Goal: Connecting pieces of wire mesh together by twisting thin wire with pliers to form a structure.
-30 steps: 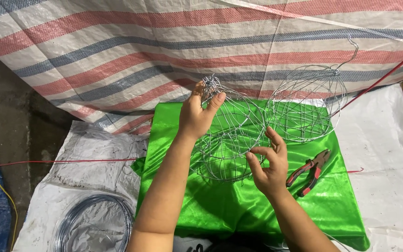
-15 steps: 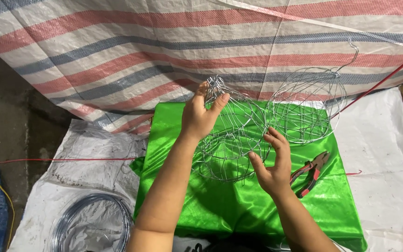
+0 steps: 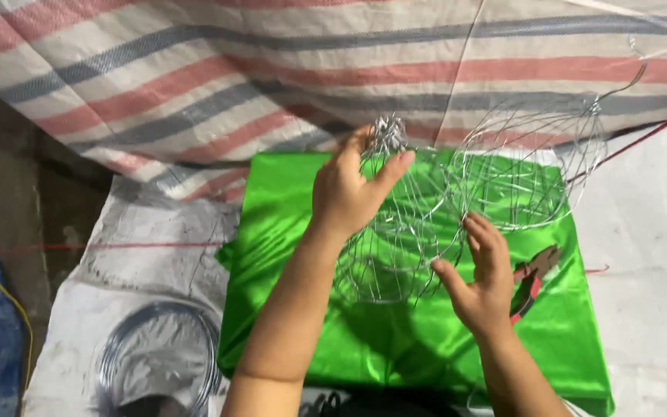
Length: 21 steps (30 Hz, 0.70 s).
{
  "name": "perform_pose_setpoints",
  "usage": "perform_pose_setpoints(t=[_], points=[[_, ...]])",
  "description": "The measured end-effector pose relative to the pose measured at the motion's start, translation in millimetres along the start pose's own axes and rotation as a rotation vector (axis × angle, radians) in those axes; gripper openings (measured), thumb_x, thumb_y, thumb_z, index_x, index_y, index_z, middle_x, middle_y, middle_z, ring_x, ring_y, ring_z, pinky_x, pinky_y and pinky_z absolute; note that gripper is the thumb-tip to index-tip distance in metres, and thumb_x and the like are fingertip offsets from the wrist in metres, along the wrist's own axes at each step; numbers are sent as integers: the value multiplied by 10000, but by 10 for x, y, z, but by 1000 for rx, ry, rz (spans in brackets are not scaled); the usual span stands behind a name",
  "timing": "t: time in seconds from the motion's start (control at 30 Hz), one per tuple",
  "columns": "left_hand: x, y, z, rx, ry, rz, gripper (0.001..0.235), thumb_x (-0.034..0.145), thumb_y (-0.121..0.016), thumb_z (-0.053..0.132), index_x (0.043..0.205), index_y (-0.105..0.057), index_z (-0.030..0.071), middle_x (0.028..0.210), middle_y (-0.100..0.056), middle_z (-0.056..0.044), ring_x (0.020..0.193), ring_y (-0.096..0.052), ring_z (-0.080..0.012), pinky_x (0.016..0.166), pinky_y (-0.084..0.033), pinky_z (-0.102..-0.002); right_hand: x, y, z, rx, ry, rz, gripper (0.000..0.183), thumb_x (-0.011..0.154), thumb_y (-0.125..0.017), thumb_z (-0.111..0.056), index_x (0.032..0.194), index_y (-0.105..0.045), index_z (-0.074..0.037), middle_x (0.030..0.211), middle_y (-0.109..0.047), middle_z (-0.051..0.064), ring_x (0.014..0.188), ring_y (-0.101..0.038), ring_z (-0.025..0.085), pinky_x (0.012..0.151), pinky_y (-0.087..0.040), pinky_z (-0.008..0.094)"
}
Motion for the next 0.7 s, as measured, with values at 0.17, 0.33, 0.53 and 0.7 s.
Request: perform_pose_setpoints(t=[0.17,0.33,0.53,0.7], points=[[-74,-47,-20,33,-46,22,787,896,-634,645,1291,-610,-35,1203,-693,-296,1137,-678,-468,918,-559,-611,-88,48,220,124,-39,72,535,857,-754,-44,1334,-528,43,1428,-522,234,1378,-534,395,1145,-429,546],[-133,-112,-72,45,-90,33,744,898,-677,594,1272,-614,-46,1190,-689,-324,1122,-674,-494,884,-558,-641,-92,69,348,250,-61,164,241,921,-699,33,1137,-594,56,1280,-617,248,1236,-661,391,1071,-528,526],[-176,-121,-39,56,-144,61,722,925,-679,564,1259,-626,-74,1155,-692,-333,1071,-694,-494,819,-592,-610,-117,80,440,289,-87,185,144,966,-662,27,1083,-585,61,1219,-653,253,1109,-725,332,951,-585,444],[-92,-142,-147,56,-98,41,769,912,-666,616,1265,-614,-65,1137,-695,-334,1055,-700,-491,777,-590,-626,-148,1,164,115,-65,55,680,818,-833,-72,1387,-476,32,1475,-511,247,1398,-505,417,1156,-363,597]])
Point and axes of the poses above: each hand's wrist, its own x-axis towards the middle knuckle, its own y-axis out of the back of the hand, z = x × y, the point moved 4 cm from there along x, towards the middle knuckle
